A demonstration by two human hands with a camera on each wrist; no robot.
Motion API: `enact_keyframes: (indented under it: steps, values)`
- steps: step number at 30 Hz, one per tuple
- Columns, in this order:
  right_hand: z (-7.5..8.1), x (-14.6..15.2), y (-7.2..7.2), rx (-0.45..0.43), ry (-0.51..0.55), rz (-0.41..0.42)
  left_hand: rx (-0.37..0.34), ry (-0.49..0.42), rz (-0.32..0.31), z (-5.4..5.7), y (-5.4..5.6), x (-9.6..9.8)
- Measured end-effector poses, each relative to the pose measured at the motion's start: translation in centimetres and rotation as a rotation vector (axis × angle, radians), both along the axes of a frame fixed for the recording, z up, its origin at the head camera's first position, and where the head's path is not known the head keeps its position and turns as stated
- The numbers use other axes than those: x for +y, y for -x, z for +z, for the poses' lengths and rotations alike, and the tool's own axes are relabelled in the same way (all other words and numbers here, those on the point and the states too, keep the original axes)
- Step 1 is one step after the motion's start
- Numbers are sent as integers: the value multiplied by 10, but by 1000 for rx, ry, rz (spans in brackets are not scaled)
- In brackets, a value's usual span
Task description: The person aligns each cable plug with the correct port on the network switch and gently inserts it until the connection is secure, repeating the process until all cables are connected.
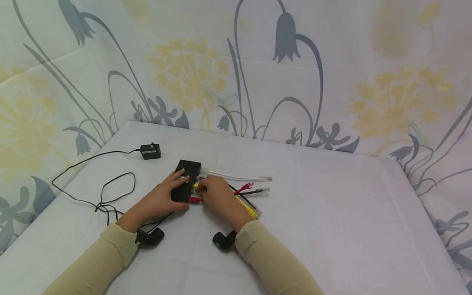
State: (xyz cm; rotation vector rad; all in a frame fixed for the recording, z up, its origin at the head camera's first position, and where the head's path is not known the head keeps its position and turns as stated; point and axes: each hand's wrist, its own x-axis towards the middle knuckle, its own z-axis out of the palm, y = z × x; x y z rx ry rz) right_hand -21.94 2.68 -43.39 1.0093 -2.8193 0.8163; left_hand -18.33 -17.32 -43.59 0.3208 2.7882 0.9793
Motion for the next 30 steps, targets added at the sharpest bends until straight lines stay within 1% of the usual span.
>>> enact_keyframes:
  steps: [10, 17, 22, 30]
  values:
    - [2, -3, -1, 61, -1, 13, -1, 1, 4, 1, 1, 0]
    - [1, -6, -2, 49, -9, 9, 3, 6, 1, 2, 0, 0]
    - [1, -8, -2, 62, -29, 7, 12, 13, 4, 1, 0, -1]
    - [0, -7, -2, 71, -14, 8, 4, -5, 1, 1, 1, 1]
